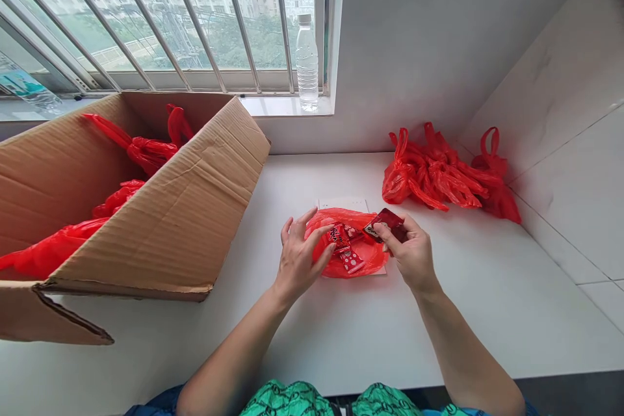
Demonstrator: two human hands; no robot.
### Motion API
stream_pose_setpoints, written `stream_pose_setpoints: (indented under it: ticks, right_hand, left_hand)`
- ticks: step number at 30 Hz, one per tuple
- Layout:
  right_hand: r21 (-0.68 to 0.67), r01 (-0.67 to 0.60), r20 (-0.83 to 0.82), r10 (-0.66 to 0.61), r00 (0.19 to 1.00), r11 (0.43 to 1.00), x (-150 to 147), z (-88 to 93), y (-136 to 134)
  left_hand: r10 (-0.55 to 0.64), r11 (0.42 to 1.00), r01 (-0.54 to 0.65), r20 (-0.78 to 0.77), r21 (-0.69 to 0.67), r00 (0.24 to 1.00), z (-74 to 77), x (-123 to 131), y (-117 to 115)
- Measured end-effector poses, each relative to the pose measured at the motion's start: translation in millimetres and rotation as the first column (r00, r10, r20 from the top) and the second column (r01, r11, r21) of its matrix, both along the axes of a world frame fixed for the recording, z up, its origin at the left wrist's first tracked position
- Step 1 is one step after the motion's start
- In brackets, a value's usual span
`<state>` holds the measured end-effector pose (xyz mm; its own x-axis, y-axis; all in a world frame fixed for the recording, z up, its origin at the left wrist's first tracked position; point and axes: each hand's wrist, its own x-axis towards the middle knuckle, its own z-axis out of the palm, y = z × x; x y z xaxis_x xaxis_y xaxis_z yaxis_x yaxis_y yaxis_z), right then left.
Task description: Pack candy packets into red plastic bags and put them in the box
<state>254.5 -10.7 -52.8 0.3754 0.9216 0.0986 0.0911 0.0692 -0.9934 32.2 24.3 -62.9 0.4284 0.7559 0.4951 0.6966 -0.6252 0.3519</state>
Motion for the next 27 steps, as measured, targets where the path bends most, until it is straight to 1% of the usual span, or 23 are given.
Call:
stream_pose_setpoints:
  ticks: [2,4,5,7,11,16,20,21,24,27]
  right_hand:
    - [-0.044,-0.190,-0.123,0.183,0.975,0.981,-9,-1.8,-1]
    - [-0.074,-0.366,-0.221,0.342,0.913,0.928,-18,-5.3,-2]
    - [-0.081,-0.424,-0.257,0.392,0.883,0.902,-21,-7.5,-2]
    - [-0.085,-0.484,-0.303,0.440,0.845,0.871,-27,-12.0,-3]
    - [-0.092,-0.479,-0.315,0.431,0.846,0.873,-28,-15.9,-4]
    - [-0.072,-0.459,-0.222,0.434,0.873,0.886,-24,-10.5,-4]
    - [-0.088,-0.514,-0.217,0.487,0.846,0.853,-26,-8.6,-4]
    - [-0.087,-0.515,-0.217,0.489,0.845,0.853,-26,-8.9,-4]
    - [-0.049,-0.484,-0.213,0.464,0.860,0.874,-27,-10.0,-4]
    - [-0.052,-0.479,-0.142,0.468,0.872,0.876,-24,-8.9,-5]
  left_hand:
    - [-0.031,0.998,0.028,0.059,0.051,0.998,4.7,1,-3]
    - [-0.069,0.995,0.062,0.096,0.072,0.993,7.4,3,-5]
    - [-0.088,0.994,0.080,0.109,0.073,0.990,7.9,3,-7]
    - [-0.112,0.992,0.104,0.132,0.064,0.985,7.5,5,-9]
    - [-0.128,0.992,0.123,0.179,0.036,0.975,4.9,6,-9]
    - [-0.142,0.990,0.141,0.242,0.022,0.960,5.0,6,-9]
    - [-0.086,0.996,0.091,0.295,-0.003,0.952,5.7,6,-9]
    - [-0.079,0.996,0.085,0.294,-0.010,0.953,5.7,6,-9]
    - [-0.089,0.995,0.098,0.254,-0.023,0.963,6.2,6,-9]
    - [-0.075,0.994,0.091,0.235,-0.056,0.969,8.3,5,-9]
